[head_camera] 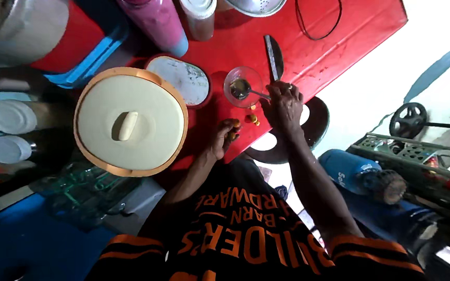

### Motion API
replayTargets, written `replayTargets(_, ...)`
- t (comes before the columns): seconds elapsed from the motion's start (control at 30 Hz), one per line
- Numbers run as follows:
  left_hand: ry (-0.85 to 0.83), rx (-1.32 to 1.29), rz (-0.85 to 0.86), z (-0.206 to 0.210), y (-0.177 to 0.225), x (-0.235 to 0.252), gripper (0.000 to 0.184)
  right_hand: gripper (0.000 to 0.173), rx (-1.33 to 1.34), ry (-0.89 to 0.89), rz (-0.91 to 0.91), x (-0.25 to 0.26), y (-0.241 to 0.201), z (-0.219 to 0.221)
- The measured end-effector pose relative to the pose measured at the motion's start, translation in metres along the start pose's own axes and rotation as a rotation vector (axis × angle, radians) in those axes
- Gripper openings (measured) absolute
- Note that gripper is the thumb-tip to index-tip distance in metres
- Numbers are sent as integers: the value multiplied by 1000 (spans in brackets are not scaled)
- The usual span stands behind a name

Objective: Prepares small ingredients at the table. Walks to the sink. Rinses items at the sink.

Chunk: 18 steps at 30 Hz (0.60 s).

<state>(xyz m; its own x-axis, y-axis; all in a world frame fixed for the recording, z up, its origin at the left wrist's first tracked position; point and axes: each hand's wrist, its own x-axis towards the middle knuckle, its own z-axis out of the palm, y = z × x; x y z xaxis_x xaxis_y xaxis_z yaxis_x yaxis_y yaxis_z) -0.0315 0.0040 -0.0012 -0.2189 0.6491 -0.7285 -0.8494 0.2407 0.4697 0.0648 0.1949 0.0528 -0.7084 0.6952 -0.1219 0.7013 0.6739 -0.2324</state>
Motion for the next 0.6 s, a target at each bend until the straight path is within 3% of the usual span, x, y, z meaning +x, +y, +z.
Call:
replayTargets(0.13,44,-8,7,-13,-5,7,23,41,-178,-365,136,33,-6,-9)
replayTargets(0.23,91,-17,-4,-15,-2,6,19,36,-205,-448,171,36,-13,-12)
replayTargets(0.6,106,-33,22,-26,-11,12,16,24,-109,-71,6,18,0,5)
